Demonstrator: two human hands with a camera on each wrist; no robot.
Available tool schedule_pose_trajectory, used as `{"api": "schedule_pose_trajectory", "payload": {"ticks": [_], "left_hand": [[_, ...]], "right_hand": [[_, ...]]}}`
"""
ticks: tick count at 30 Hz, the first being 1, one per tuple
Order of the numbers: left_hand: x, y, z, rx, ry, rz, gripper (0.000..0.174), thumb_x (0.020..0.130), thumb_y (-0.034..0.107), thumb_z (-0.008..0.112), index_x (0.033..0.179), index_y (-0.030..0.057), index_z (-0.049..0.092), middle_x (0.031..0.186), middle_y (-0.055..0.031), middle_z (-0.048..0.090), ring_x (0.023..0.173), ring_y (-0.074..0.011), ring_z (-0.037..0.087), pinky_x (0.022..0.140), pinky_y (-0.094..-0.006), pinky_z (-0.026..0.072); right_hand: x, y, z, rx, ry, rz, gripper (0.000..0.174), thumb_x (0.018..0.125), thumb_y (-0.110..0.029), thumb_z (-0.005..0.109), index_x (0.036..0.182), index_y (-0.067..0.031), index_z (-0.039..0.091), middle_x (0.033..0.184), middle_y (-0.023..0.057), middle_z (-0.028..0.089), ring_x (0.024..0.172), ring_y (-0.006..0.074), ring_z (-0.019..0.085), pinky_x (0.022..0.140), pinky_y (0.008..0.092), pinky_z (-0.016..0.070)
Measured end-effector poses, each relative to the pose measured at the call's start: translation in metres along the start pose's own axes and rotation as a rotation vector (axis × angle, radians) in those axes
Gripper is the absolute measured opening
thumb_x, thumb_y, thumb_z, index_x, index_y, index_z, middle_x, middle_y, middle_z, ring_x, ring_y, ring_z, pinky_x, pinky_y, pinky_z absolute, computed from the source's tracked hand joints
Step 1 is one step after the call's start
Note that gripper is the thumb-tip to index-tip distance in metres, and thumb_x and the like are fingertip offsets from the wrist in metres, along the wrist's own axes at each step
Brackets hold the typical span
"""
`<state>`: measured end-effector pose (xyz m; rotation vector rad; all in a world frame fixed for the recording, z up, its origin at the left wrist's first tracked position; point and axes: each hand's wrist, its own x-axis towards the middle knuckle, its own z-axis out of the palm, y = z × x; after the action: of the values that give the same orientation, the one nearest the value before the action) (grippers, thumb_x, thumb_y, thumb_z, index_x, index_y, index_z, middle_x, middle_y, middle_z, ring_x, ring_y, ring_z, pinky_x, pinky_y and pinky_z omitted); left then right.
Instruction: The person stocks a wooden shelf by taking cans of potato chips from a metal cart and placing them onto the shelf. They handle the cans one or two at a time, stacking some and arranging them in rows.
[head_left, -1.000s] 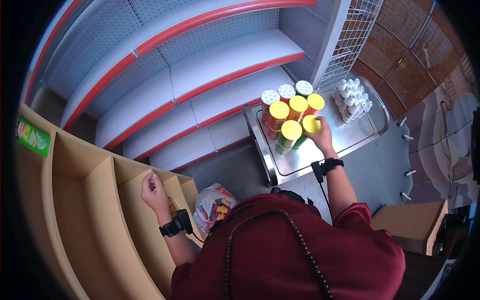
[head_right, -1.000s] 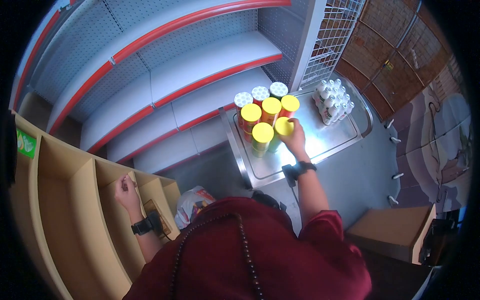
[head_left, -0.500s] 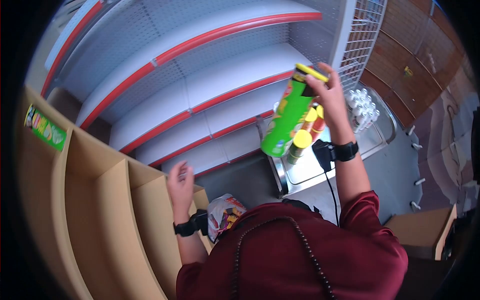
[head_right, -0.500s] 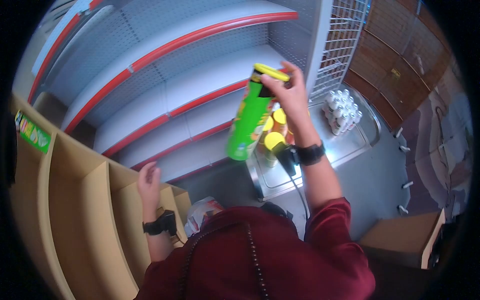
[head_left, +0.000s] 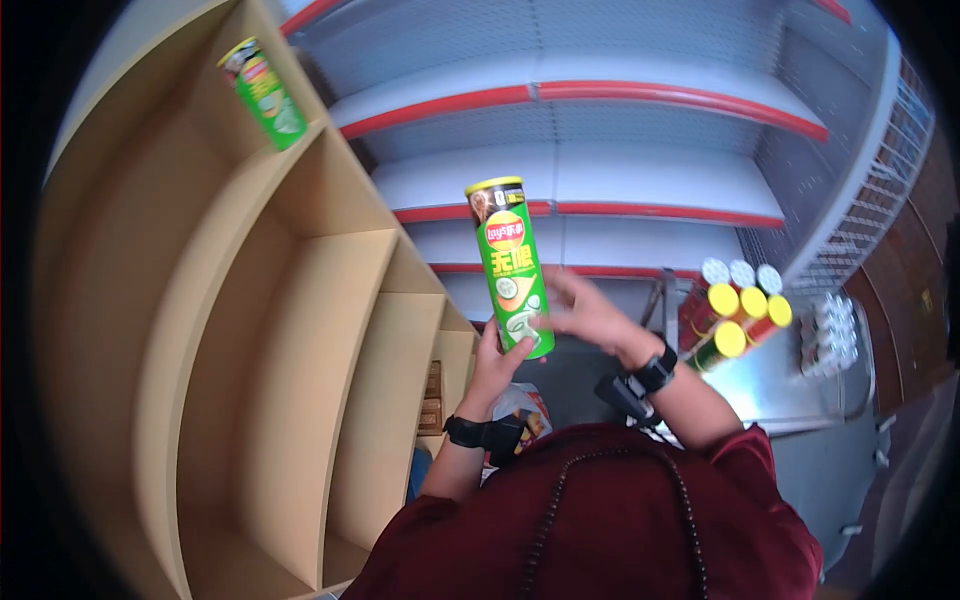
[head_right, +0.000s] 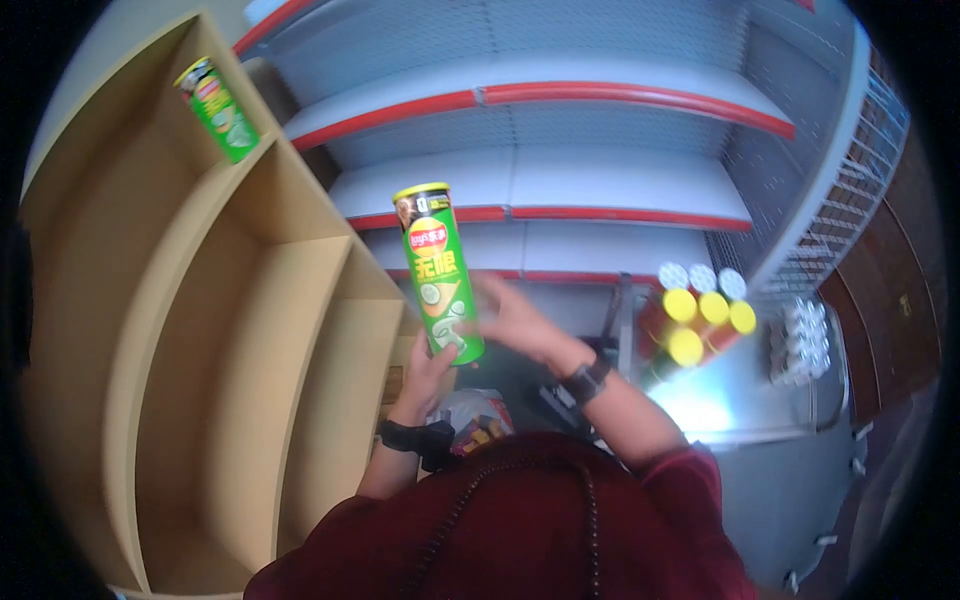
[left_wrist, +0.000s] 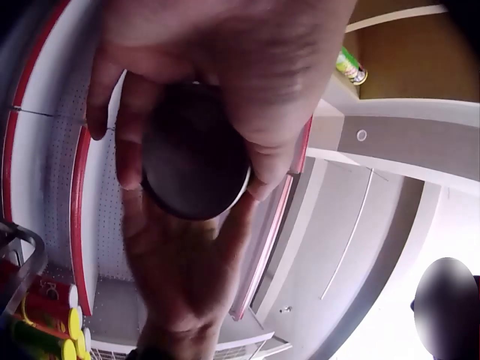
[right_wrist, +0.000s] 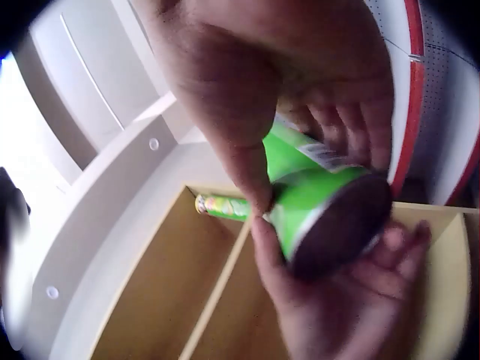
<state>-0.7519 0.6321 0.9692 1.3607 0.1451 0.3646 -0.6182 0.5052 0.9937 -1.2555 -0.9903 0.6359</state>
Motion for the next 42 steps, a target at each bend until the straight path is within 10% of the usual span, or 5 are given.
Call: {"api": "schedule_pose_trajectory", "payload": {"ticks": [4, 16, 30, 39, 42], "left_hand": [[-0.007, 0.001, -0.035, 0.326, 0.015, -0.055, 0.057, 0.083, 0.021, 0.067, 0.127, -0.0010, 0.037, 0.115, -0.0103, 0.052, 0.103, -0.0160, 0.053, 0.086, -0.0301, 0.0453], [-0.033, 0.003, -0.062, 0.160, 0.015, -0.302, 0.046, 0.080, 0.014, 0.068, 0.121, 0.0019, 0.050, 0.113, -0.0074, 0.058, 0.102, -0.0153, 0.055, 0.087, -0.0302, 0.0456], [0.077, 0.287, -0.144, 0.913, 1.064, 0.784, 0.065, 0.069, 0.033, 0.077, 0.110, -0.0044, 0.046, 0.104, -0.0208, 0.060, 0.098, -0.0298, 0.060, 0.084, -0.0376, 0.0463], [0.143, 0.380, -0.171, 1.198, 1.323, 0.292, 0.072, 0.059, 0.031, 0.083, 0.109, -0.0055, 0.047, 0.108, -0.0210, 0.060, 0.102, -0.0313, 0.059, 0.086, -0.0367, 0.0477], [0.162, 0.387, -0.214, 1.138, 1.122, 0.133, 0.067, 0.056, 0.027, 0.085, 0.108, -0.0027, 0.054, 0.109, -0.0172, 0.061, 0.102, -0.0290, 0.060, 0.086, -0.0362, 0.0474]], "right_hand": [[-0.002, 0.025, 0.030, 0.268, -0.168, 0.209, 0.054, 0.087, -0.016, 0.061, 0.131, -0.0002, 0.036, 0.123, 0.0113, 0.051, 0.111, 0.0164, 0.049, 0.093, 0.0306, 0.0417], [-0.035, 0.051, -0.004, -0.184, -0.337, 0.263, 0.055, 0.084, -0.026, 0.065, 0.129, -0.0025, 0.043, 0.117, 0.0146, 0.056, 0.107, 0.0192, 0.053, 0.092, 0.0321, 0.0421], [-0.124, 0.035, -0.102, -0.132, 0.281, 0.365, 0.037, 0.084, -0.010, 0.061, 0.118, -0.0015, 0.051, 0.100, 0.0074, 0.063, 0.085, 0.0145, 0.061, 0.066, 0.0225, 0.0472], [-0.119, 0.025, -0.106, -0.078, 0.343, 0.445, 0.039, 0.081, -0.007, 0.063, 0.117, 0.0008, 0.051, 0.098, 0.0093, 0.062, 0.092, 0.0172, 0.058, 0.081, 0.0278, 0.0466], [-0.114, 0.026, -0.112, -0.056, 0.345, 0.429, 0.040, 0.080, -0.007, 0.063, 0.118, 0.0014, 0.051, 0.099, 0.0097, 0.061, 0.091, 0.0175, 0.058, 0.080, 0.0277, 0.0468]]}}
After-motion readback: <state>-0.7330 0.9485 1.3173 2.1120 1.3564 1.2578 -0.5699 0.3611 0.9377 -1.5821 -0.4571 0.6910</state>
